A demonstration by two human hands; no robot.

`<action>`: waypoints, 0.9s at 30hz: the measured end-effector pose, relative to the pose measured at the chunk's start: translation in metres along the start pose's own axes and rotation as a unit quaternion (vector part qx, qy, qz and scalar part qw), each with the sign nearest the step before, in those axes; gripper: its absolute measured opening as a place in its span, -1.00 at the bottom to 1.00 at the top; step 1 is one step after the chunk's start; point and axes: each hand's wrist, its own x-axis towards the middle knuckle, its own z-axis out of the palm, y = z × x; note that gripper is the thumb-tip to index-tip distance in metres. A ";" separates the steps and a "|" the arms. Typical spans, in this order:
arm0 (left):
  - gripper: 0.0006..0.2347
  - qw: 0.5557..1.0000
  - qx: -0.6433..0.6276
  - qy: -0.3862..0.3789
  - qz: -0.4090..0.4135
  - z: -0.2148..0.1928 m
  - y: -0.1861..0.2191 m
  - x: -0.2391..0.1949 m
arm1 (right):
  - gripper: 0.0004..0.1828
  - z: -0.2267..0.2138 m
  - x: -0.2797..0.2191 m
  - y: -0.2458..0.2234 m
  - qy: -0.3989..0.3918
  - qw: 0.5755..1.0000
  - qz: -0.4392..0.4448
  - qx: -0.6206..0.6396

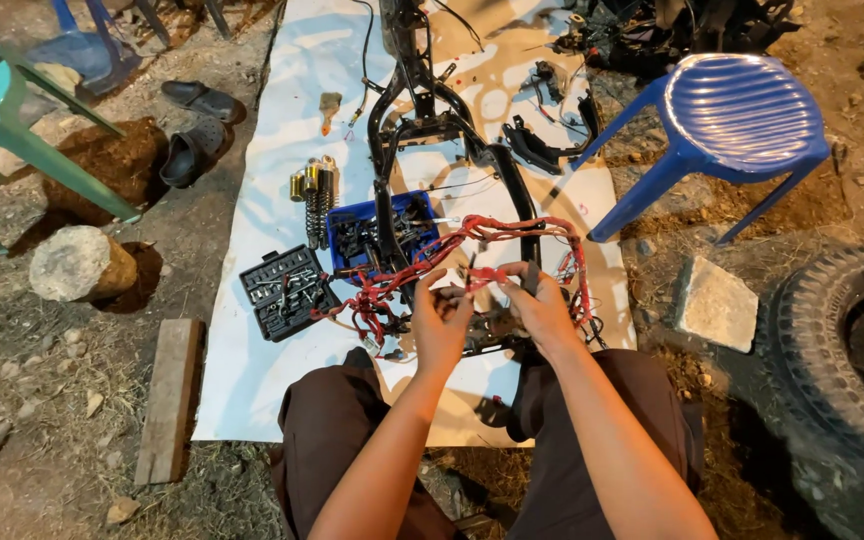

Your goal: The person sits on the ground and works on a motorcycle wiring harness, stripping wire ends and twisting them together by hand. The person handles the red and black wires and a black plastic connector, organizing the bundle on a white sheet.

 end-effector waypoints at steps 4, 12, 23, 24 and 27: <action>-0.66 0.998 -0.065 0.014 -0.021 -0.007 -0.008 0.010 | -0.90 0.006 0.002 0.011 -0.018 0.999 -0.002 0.035; -0.71 0.970 -0.237 -0.013 -0.055 -0.025 0.020 0.009 | -0.90 0.003 0.013 0.040 -0.096 0.988 0.002 0.117; -0.74 0.987 -0.112 -0.099 -0.056 -0.042 0.000 0.015 | -0.73 -0.012 0.023 0.042 -0.024 0.989 0.060 0.133; -0.74 0.984 -0.130 -0.094 -0.075 -0.046 0.003 0.017 | -0.70 -0.013 0.018 0.030 -0.047 0.986 0.065 0.147; -0.74 0.981 -0.164 -0.070 -0.074 -0.054 0.000 0.021 | -0.64 -0.022 0.016 0.018 -0.050 0.998 0.046 0.008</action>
